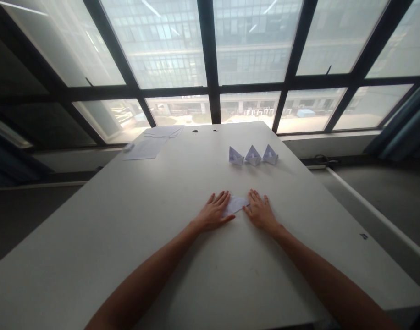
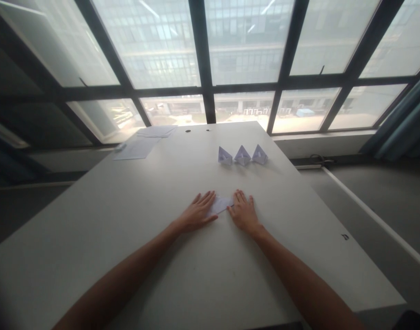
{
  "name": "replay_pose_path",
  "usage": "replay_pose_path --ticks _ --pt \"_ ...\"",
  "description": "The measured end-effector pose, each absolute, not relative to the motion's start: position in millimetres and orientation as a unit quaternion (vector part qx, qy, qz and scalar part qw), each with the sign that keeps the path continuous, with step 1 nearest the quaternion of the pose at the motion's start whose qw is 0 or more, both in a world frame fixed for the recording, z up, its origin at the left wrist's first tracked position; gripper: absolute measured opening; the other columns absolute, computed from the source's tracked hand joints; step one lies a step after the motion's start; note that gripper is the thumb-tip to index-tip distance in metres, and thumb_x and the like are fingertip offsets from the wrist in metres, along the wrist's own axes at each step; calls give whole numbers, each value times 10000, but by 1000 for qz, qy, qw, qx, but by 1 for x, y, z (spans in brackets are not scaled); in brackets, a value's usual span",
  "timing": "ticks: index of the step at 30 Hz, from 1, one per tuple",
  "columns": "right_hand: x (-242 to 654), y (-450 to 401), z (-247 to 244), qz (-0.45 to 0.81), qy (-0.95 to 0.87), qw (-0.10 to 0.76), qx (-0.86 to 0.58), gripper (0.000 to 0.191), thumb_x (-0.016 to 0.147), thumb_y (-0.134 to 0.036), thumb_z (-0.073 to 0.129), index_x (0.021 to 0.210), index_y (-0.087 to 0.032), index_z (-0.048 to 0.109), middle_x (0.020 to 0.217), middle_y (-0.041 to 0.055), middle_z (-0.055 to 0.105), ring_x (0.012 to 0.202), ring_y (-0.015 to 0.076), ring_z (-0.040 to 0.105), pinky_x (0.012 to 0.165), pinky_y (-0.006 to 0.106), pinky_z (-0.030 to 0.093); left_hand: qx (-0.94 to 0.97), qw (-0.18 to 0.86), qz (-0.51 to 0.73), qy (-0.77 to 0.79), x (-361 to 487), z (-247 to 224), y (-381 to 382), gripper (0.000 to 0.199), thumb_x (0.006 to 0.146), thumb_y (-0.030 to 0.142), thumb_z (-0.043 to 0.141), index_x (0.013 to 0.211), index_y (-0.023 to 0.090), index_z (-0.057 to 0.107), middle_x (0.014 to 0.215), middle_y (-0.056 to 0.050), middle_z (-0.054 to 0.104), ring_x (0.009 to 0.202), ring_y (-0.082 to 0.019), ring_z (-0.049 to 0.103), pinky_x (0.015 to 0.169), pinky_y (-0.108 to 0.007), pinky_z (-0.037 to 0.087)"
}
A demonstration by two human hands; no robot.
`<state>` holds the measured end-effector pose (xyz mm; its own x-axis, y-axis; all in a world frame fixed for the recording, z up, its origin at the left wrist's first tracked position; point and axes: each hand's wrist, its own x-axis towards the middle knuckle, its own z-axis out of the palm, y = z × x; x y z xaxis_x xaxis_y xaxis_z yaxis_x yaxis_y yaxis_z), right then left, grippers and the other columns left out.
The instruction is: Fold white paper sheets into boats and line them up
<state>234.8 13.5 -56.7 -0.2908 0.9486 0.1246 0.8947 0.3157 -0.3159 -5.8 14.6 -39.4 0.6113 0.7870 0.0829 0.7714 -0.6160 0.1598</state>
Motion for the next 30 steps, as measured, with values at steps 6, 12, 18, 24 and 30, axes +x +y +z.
replay_pose_path --ticks 6,12,18,24,30 --pt "233 19 -54 148 -812 197 -529 572 875 -470 613 1365 -188 525 1534 147 402 1473 303 248 1165 599 128 882 22 97 460 -4 -32 11 904 897 707 396 1560 132 179 1601 -155 242 1498 -289 178 1206 -499 139" --pt "229 19 -53 157 -783 294 -525 444 798 -339 719 1212 -216 615 1312 141 613 1301 326 488 1117 636 196 877 26 119 465 -2 -34 10 796 920 572 492 1549 153 240 1584 -145 301 1457 -298 297 1168 -436 286" --pt "223 19 -49 172 -770 378 -485 277 769 -188 692 1044 -193 665 1055 86 695 1046 265 611 1024 484 393 866 65 141 476 -1 -34 11 762 924 533 511 1541 162 262 1565 -150 340 1444 -300 325 1170 -472 276" --pt "219 17 -40 213 -718 497 -439 336 705 -68 595 1014 -187 646 962 51 667 900 203 622 832 343 499 866 126 141 463 1 -26 9 711 962 520 440 1552 188 224 1585 -145 294 1471 -282 268 1186 -531 209" --pt "217 15 -33 187 -663 554 -467 300 710 -99 585 989 -190 647 872 30 646 825 195 613 738 315 497 857 135 147 475 3 -27 9 723 947 397 466 1557 128 187 1587 -158 283 1473 -276 264 1203 -494 197"
